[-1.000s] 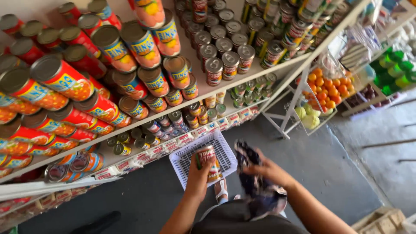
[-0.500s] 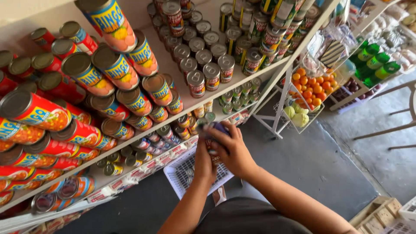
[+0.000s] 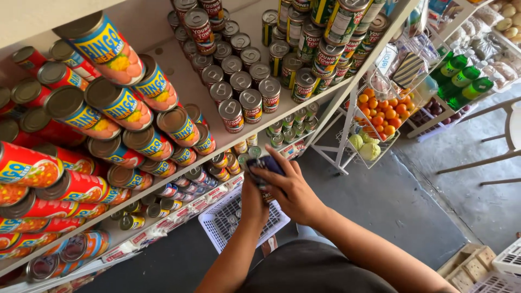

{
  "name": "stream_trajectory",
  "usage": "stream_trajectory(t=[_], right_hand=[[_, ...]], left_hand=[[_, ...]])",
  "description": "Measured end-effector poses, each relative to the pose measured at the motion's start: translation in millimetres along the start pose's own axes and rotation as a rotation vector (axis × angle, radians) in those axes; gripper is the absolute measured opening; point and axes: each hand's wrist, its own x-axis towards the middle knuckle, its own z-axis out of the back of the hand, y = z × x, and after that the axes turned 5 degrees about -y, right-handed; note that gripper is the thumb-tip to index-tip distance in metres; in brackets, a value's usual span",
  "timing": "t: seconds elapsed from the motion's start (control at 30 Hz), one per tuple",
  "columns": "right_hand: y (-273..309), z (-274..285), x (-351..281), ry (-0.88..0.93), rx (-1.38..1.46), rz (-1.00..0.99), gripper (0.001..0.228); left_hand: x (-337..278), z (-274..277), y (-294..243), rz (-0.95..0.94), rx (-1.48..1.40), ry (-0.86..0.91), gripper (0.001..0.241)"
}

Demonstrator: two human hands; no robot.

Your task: Wiping canned goods with a cloth and restocking them on the shelf.

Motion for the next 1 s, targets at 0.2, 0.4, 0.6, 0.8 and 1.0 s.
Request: stream_trajectory(t=[0.2,0.4,0.6,0.8,1.0], right_hand=[[-93.8,-24.6,8.9,0.031,0.603,-0.414,0.047],[-41.1,1.0,6.3,0.056,0.816,-0.405,0.068],[-11.7,-1.3,5.2,-0.156,0.286,-0.243,0.072],[7.1,19.2,15.3,-0.142,-0.004,-0.003,0.06],[-65.4,-10.2,11.1,-0.221,0.333,-0.226,0.041]], left_hand=[[2.2,-3.9,-0.8,0.054,-0.018,-0.074,0.062],[2.6,-11.5,-7.4,0.053,0.055,0.041,0.071],[18.0,10.5,21.4,-0.402,0.491,-0.137,0.052],[0.8,-25.6,8.4,-0.337,0.363,0.038,0.058],[-4.6,-44.4,2.6,-0.285,0.229,0.034,0.053]])
